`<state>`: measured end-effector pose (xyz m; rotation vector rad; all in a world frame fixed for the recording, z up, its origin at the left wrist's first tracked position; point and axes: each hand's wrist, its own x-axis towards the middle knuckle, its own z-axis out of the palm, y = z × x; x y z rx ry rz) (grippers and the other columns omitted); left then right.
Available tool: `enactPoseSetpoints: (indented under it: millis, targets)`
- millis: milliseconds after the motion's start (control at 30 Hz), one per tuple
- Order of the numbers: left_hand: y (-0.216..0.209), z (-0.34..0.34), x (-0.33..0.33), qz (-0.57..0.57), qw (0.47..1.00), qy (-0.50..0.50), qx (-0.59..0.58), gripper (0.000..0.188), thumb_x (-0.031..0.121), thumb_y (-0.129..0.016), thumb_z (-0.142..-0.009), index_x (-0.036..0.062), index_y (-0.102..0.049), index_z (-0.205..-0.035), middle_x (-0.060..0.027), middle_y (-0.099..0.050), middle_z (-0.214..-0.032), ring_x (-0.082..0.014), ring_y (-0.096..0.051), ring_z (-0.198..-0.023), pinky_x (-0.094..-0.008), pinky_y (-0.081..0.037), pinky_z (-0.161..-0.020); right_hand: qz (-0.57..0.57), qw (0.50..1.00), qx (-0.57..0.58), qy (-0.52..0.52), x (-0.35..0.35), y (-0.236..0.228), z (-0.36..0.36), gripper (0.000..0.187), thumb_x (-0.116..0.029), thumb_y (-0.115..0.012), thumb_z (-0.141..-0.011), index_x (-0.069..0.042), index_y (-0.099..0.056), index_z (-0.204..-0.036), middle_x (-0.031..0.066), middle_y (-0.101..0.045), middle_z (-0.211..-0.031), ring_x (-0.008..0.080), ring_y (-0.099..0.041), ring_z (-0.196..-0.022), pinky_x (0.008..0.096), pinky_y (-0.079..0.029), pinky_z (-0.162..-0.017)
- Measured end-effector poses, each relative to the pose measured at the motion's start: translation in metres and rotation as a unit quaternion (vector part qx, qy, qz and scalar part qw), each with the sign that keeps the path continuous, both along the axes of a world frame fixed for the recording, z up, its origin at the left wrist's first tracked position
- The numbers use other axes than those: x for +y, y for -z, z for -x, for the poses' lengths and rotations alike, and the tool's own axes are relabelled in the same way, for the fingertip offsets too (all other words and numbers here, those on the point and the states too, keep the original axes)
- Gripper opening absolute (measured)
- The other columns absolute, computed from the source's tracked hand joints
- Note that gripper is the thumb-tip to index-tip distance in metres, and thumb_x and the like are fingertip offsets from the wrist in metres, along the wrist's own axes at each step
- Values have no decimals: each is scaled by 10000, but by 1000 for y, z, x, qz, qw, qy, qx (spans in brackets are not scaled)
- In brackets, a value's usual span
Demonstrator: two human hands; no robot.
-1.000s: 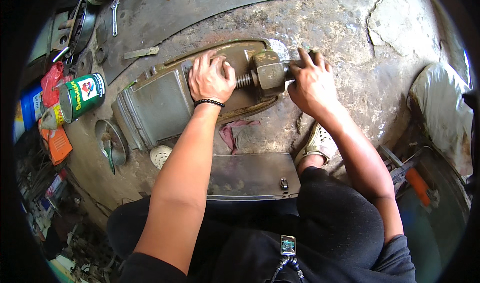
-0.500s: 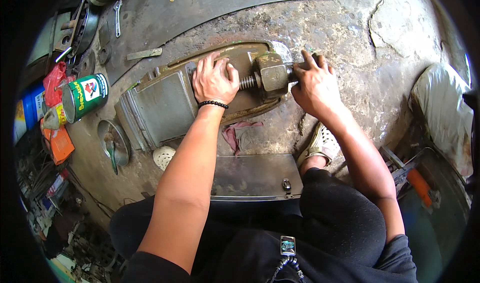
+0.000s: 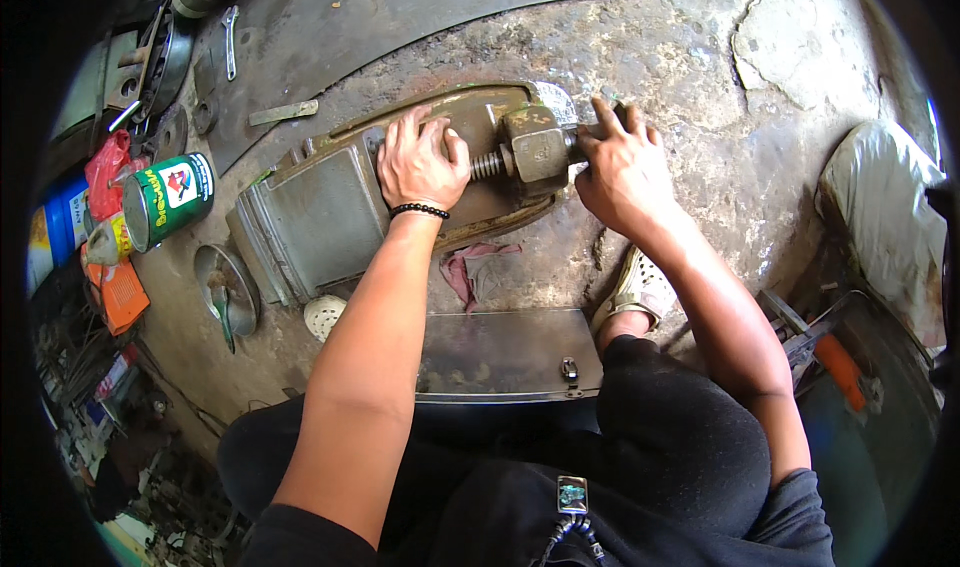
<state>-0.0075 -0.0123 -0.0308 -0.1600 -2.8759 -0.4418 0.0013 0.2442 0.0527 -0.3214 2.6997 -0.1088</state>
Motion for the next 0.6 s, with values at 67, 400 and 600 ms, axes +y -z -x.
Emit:
enactPoseSetpoints:
  millis: [67, 400, 600]
  targets:
    - [-1, 0, 0, 5, 1000, -1, 1, 198, 217, -658, -855, 121, -779, -979, -82, -697, -1217, -316, -656, -1129, -459, -535, -955, 20, 1000, 13, -1, -1, 0, 0, 375, -237, -688, -831, -86, -772, -1164, 211, -446, -1602, 464, -445, -1416, 549, -401, -1137]
    - [-1, 0, 1, 5, 1000, 6, -4, 199, 202, -658, -848, 109, -776, -978, -89, -692, -1207, -318, -652, -1131, -458, -532, -968, 22, 999, 39, -1, -1, 3, 1, 380, -220, -701, -813, -116, -774, -1171, 201, -480, -1578, 421, -435, -1434, 538, -405, -1141]
    - [2, 0, -1, 1, 1000, 3, -4, 227, 247, -661, -845, 117, -789, -980, -115, -694, -1207, -331, -644, -1147, -483, -527, -958, 41, 999, 16, 14, 1, 2, -2, 399, -198, -694, -793, -118, -769, -1177, 199, -483, -1574, 425, -464, -1401, 537, -412, -1135]
